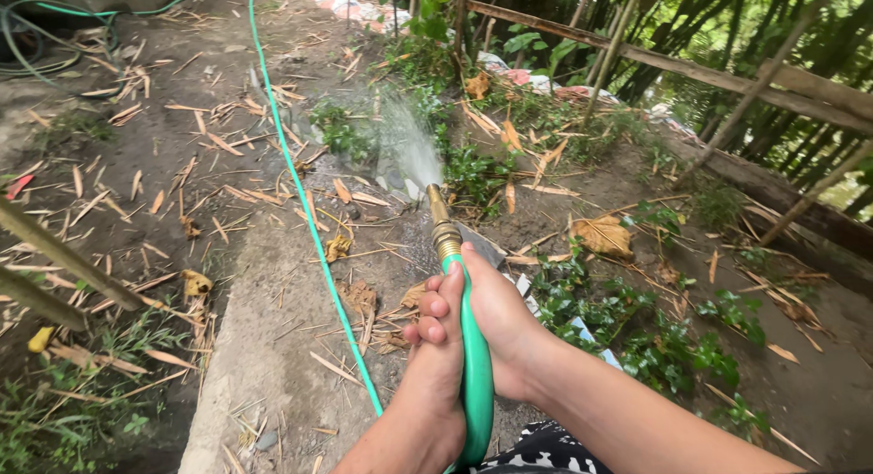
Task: The person sprays water onto a variety of potted and ground-planted greenery and soil sections using a garden hose nozzle held by hand.
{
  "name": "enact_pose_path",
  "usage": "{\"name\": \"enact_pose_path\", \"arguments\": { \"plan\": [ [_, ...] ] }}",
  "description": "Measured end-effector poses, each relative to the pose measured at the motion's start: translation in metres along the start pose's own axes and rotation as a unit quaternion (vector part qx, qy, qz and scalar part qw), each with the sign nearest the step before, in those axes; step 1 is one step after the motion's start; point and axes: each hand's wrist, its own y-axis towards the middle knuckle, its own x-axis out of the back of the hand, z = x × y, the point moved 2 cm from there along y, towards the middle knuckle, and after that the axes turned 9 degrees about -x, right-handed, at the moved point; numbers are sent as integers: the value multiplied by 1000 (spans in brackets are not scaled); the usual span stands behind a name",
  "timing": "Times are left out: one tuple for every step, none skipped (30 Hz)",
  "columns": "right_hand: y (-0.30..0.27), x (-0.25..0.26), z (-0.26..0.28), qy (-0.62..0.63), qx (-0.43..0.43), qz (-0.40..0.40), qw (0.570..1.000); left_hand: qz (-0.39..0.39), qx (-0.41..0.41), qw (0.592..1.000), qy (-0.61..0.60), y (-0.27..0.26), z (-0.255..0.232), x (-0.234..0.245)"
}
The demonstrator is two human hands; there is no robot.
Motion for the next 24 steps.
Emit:
{"name": "enact_pose_path", "arguments": {
  "plan": [
    [-1, 2, 1, 12, 4, 3, 1000, 3, 1, 1000, 2, 1, 1, -1],
    [-2, 3, 1, 23, 7, 7, 1000, 5, 2, 1000, 3, 2, 2, -3],
    [-3, 5, 2, 34, 11, 10, 999, 8, 4, 1000, 5, 2, 4, -5],
    [-4, 7, 3, 42, 3, 3, 999, 12, 4, 1000, 7, 4, 4, -6],
    [-5, 8, 4, 49, -5, -5, 999, 16, 3, 1000, 8, 4, 5, -7],
    [-6, 10, 4, 56, -13, -12, 998, 19, 4, 1000, 10, 5, 5, -9],
    [-7, 11, 5, 61, -8, -9, 998, 22, 4, 1000, 12, 5, 6, -10],
    [-8, 12, 6, 64, -3, -5, 998, 27, 6, 1000, 11, 6, 6, -12],
    [-8, 13, 6, 68, 1, -1, 998, 30, 7, 999, 12, 7, 6, -13],
    [-9, 15, 7, 64, 4, -5, 998, 34, 9, 999, 13, 7, 5, -14],
    [-9, 17, 7, 60, 7, -8, 998, 37, 11, 999, 14, 8, 6, -15],
    [-9, 18, 8, 55, 10, -11, 998, 39, 13, 999, 16, 8, 6, -16],
    [-9, 19, 8, 56, 15, -9, 998, 43, 16, 999, 16, 8, 6, -16],
    [-9, 19, 8, 58, 19, -8, 998, 45, 17, 999, 18, 8, 6, -17],
    [-9, 20, 8, 59, 24, -7, 998, 47, 19, 999, 19, 9, 6, -17],
    [-10, 21, 9, 60, 21, -11, 998, 49, 22, 998, 21, 9, 6, -17],
    [-11, 21, 9, 62, 18, -16, 998, 51, 25, 998, 22, 9, 7, -17],
    [-11, 21, 9, 62, 15, -20, 998, 52, 27, 998, 22, 9, 7, -18],
    [-12, 21, 9, 64, 15, -21, 998, 54, 30, 998, 24, 9, 7, -18],
    [-13, 21, 9, 66, 14, -22, 998, 55, 32, 998, 24, 9, 8, -18],
    [-13, 21, 9, 68, 13, -22, 997, 56, 34, 998, 24, 9, 8, -18],
    [-14, 21, 9, 72, 14, -21, 997, 57, 36, 997, 26, 10, 8, -18],
    [-15, 20, 9, 77, 14, -19, 997, 57, 38, 997, 26, 9, 9, -18],
    [-16, 20, 9, 83, 15, -18, 996, 58, 41, 997, 27, 9, 10, -18]
  ]
}}
